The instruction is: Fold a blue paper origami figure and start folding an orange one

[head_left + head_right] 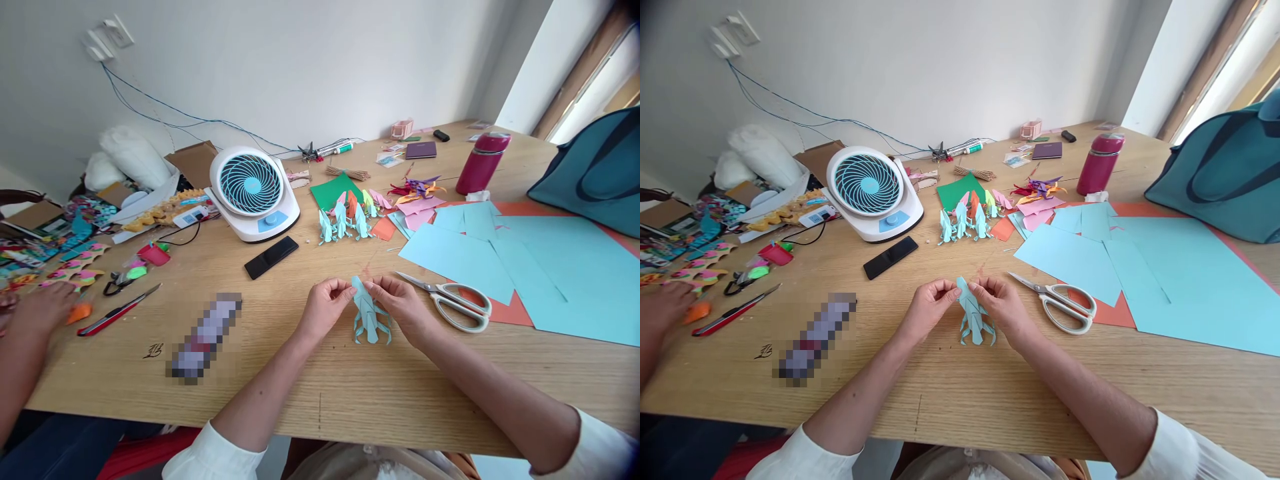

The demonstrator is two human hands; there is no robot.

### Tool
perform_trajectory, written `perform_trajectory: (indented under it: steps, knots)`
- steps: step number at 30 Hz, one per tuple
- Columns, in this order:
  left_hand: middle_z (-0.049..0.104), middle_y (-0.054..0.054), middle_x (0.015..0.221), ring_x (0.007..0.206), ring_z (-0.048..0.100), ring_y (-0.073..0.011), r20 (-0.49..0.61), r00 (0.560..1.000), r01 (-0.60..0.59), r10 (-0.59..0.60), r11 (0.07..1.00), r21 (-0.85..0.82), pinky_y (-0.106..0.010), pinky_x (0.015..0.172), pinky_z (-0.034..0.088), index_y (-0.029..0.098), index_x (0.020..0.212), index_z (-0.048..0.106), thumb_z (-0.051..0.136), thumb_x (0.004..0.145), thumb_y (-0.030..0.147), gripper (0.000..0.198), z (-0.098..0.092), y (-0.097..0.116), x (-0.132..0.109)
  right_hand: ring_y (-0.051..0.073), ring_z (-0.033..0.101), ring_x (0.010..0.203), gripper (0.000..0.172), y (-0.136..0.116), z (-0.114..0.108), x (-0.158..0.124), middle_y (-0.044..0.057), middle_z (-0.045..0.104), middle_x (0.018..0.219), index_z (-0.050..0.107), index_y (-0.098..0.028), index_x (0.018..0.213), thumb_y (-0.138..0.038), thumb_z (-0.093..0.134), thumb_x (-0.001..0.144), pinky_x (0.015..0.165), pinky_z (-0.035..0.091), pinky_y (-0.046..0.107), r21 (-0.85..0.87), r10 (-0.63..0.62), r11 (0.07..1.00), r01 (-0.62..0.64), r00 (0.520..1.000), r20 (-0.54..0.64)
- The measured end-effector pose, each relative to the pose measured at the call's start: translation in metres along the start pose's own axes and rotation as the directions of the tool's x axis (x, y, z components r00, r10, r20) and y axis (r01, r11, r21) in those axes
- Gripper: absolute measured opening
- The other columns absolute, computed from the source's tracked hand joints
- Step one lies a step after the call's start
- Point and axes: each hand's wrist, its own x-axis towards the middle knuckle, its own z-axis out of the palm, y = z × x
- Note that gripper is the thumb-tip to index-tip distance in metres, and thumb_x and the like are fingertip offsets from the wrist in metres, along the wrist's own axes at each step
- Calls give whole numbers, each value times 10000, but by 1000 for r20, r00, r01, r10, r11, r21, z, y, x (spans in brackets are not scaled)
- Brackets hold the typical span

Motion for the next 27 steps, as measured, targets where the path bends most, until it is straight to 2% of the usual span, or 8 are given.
perform_trajectory:
  steps: [3,6,14,21,24,27]
  knots:
    - [662,-19,736,678,557,-137,-46,999,12,-12,1000,14,-253,670,437,136,767,685,680,807,432,299,-2,-5,3,148,540,610,489,2,-2,3,24,632,704,663,-181,776,-638,785,653,549,427,274,-86,-47,995,43,998,-38]
    - [653,-22,749,701,553,-141,-42,999,-3,4,1000,25,-256,682,440,138,758,679,656,829,419,291,-3,-6,4,155,535,593,485,6,-4,6,31,629,672,660,-178,718,-636,795,631,536,419,282,-151,-78,986,70,996,-46]
    - [571,1,745,650,493,-111,-34,984,-164,174,966,199,-236,629,397,155,726,651,680,815,307,178,-2,8,-1,145,503,571,400,8,-2,5,23,602,662,650,-184,711,-560,785,680,513,391,277,-168,-106,982,89,990,-94]
    - [559,-22,820,739,516,-136,50,993,-107,103,990,96,-254,690,417,152,791,679,637,848,353,214,-2,1,0,136,478,586,419,5,-2,3,7,586,680,642,-190,744,-581,775,678,537,374,269,-118,-100,988,97,995,-18]
    - [554,-22,822,756,508,-140,43,997,-58,57,998,16,-258,713,421,151,764,675,677,818,416,270,-2,-1,1,126,446,569,431,0,-1,-1,-7,559,650,636,-190,757,-606,742,715,539,349,265,-53,-57,997,60,997,58]
    - [556,-22,809,778,503,-146,25,999,-35,35,999,-30,-258,727,419,154,717,658,712,784,481,338,-2,1,1,131,451,571,447,-4,0,-2,-5,565,644,635,-194,744,-627,741,708,541,342,269,-33,-19,999,22,996,85]
